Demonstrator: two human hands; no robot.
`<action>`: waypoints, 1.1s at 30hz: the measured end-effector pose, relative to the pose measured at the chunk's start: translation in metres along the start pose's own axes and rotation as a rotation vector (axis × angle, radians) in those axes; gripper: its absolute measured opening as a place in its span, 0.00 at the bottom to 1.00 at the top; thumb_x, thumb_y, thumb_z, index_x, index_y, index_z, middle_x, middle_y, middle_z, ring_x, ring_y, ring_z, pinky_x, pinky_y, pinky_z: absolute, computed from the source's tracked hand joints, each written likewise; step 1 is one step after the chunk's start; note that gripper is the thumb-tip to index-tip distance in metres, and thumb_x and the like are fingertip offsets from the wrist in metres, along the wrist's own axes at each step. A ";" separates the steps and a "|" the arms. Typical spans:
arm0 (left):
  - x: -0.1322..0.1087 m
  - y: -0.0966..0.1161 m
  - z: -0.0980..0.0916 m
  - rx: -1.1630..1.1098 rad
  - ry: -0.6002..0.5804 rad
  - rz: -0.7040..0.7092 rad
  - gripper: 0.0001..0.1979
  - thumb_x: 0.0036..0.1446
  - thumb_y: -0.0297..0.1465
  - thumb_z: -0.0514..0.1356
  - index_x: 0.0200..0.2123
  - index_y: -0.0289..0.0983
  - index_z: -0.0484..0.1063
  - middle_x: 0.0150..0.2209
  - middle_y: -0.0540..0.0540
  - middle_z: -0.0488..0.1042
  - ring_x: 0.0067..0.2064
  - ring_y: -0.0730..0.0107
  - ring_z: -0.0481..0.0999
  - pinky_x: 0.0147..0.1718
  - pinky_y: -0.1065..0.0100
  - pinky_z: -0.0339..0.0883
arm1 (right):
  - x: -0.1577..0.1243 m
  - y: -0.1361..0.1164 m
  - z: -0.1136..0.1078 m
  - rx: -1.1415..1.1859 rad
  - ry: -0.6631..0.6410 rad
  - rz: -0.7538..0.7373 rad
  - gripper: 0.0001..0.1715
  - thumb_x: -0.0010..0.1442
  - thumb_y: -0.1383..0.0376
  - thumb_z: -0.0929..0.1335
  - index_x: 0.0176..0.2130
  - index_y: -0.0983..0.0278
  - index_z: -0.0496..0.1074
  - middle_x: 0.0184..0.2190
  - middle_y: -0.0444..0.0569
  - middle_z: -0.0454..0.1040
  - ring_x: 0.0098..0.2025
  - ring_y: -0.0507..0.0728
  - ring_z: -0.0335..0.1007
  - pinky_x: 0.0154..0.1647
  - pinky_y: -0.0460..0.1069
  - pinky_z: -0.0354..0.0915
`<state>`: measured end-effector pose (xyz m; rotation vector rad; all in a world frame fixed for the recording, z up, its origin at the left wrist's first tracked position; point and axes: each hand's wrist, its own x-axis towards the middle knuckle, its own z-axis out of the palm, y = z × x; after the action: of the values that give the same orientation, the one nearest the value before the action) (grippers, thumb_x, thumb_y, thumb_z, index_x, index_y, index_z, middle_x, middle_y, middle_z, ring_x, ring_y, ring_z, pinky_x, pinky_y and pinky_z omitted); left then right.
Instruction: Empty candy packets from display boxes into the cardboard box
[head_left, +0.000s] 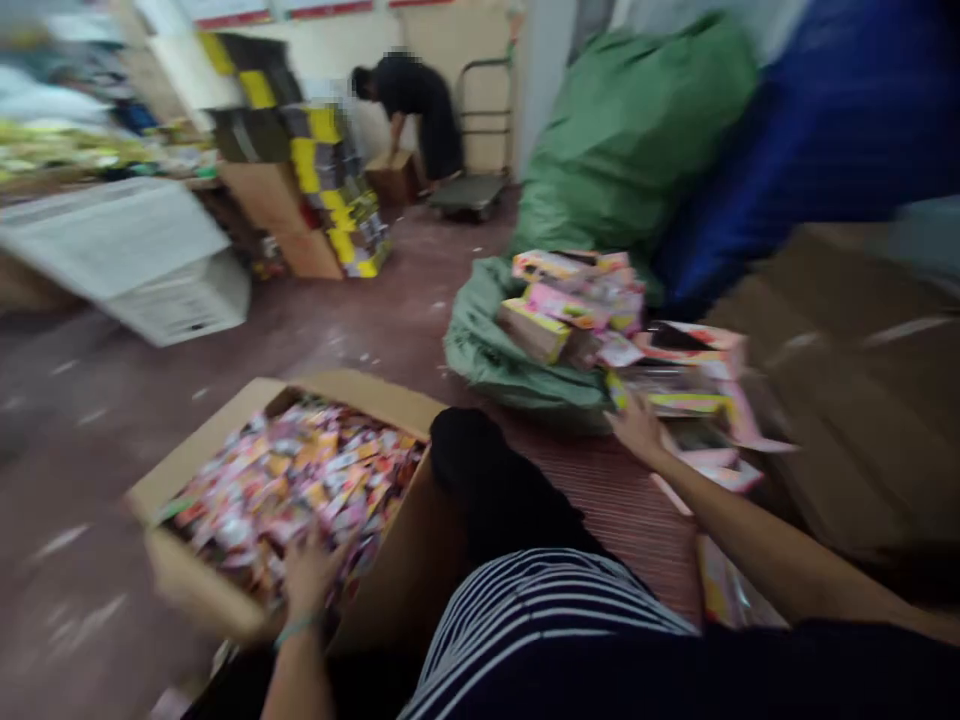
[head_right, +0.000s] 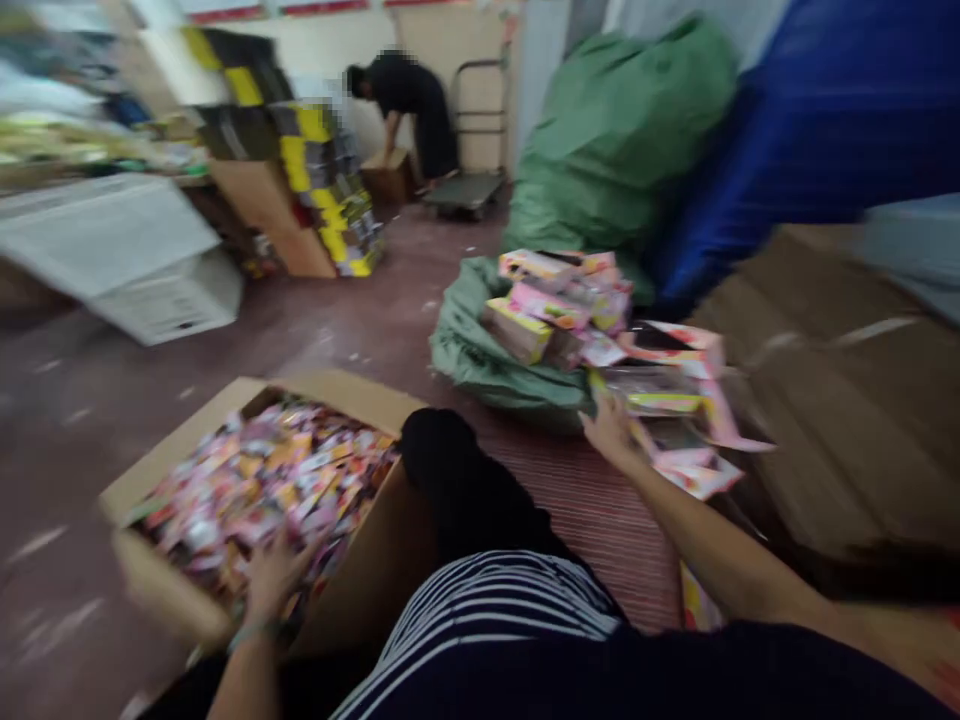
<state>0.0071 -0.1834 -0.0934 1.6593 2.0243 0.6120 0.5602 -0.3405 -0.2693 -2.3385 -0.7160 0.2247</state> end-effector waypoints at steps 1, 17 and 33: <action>-0.005 0.004 0.007 0.201 0.014 -0.024 0.31 0.52 0.45 0.66 0.58 0.42 0.74 0.60 0.35 0.70 0.69 0.30 0.61 0.60 0.43 0.64 | 0.000 -0.025 0.009 0.060 0.051 -0.135 0.39 0.64 0.59 0.66 0.68 0.76 0.64 0.65 0.72 0.63 0.70 0.71 0.57 0.70 0.66 0.58; 0.007 -0.015 -0.022 0.430 0.300 -0.216 0.38 0.57 0.43 0.65 0.65 0.29 0.65 0.70 0.23 0.54 0.70 0.34 0.60 0.65 0.47 0.59 | -0.204 -0.455 0.153 0.009 -0.600 -1.700 0.45 0.65 0.70 0.70 0.75 0.51 0.58 0.78 0.50 0.36 0.77 0.78 0.26 0.72 0.80 0.33; 0.185 -0.085 -0.021 0.537 0.066 -0.222 0.38 0.67 0.45 0.56 0.76 0.39 0.55 0.79 0.34 0.42 0.76 0.28 0.44 0.68 0.27 0.40 | -0.160 -0.535 0.322 -0.228 -0.719 -1.253 0.45 0.64 0.73 0.66 0.75 0.53 0.56 0.79 0.49 0.35 0.76 0.80 0.37 0.68 0.77 0.55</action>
<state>-0.1041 -0.0174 -0.1392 1.6615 2.5315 0.0405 0.0851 0.0837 -0.1701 -1.5144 -2.4508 0.4031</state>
